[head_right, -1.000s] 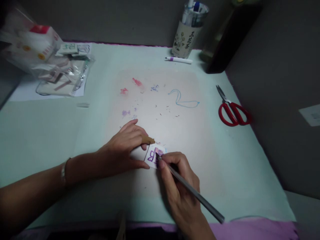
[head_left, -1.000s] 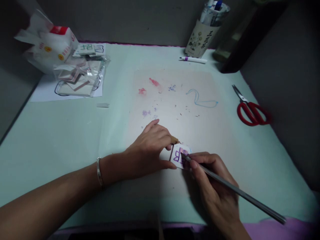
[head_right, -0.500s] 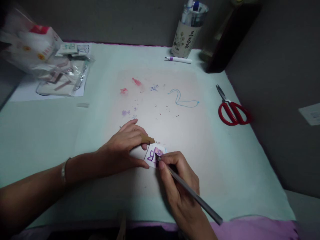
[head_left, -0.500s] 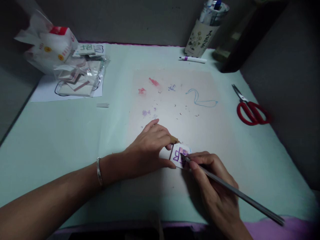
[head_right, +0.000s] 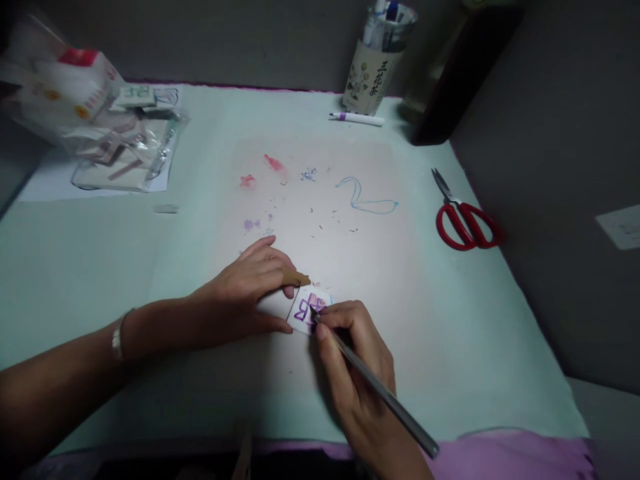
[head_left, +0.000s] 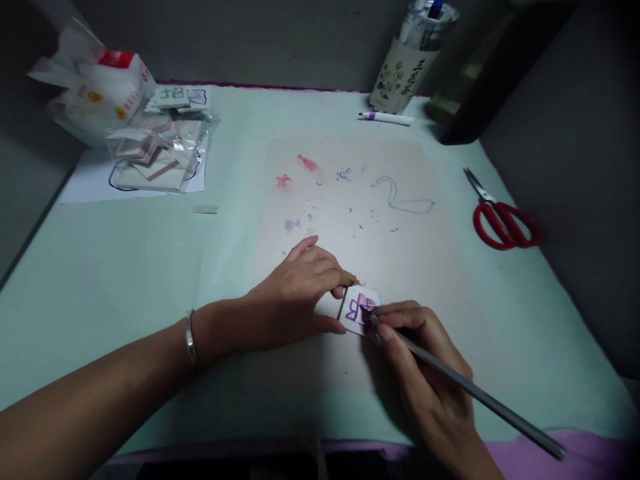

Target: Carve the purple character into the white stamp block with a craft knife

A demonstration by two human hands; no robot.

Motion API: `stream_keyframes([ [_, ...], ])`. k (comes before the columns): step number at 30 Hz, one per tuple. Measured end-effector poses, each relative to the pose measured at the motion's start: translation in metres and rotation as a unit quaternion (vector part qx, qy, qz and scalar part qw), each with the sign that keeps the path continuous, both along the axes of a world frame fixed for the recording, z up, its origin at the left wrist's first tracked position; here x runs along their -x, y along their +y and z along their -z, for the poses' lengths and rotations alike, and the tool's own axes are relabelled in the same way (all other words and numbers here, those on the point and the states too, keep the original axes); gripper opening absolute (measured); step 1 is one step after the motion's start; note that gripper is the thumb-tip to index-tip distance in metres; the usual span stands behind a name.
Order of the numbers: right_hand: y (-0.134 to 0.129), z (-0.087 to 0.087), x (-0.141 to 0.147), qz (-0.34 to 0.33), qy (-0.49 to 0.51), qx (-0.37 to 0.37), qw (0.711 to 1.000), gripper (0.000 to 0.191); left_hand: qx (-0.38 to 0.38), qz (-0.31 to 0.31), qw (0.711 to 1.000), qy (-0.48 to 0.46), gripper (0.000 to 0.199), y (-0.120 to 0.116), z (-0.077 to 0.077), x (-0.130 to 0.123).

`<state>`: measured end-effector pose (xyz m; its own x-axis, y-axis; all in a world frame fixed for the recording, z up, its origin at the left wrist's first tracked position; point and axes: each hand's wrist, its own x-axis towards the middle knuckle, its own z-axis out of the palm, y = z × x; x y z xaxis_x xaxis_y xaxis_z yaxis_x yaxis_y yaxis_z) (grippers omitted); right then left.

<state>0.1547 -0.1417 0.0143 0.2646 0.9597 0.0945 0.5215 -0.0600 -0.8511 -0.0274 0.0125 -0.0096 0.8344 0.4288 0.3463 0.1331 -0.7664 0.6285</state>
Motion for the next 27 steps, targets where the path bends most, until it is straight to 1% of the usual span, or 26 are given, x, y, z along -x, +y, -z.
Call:
stream_keyframes([
  [2,-0.0007,-0.0005,-0.0002,-0.001,-0.002,0.004,1.0,0.007,0.005,0.006,1.0,0.003,0.06,0.0005,0.0003,0.0007],
  [7,-0.0012,-0.0008,-0.0012,-0.005,-0.007,0.012,1.0,0.007,0.016,-0.003,1.0,0.009,0.058,0.0001,0.0007,0.0007],
  [13,-0.001,-0.0032,-0.002,-0.01,-0.016,0.013,1.0,0.009,0.012,-0.004,1.0,-0.006,0.058,0.0002,0.0032,-0.0001],
  [27,-0.0031,-0.002,-0.0048,-0.03,0.014,0.022,0.999,0.011,0.015,-0.004,1.0,-0.007,0.061,0.0004,0.0027,-0.0004],
])
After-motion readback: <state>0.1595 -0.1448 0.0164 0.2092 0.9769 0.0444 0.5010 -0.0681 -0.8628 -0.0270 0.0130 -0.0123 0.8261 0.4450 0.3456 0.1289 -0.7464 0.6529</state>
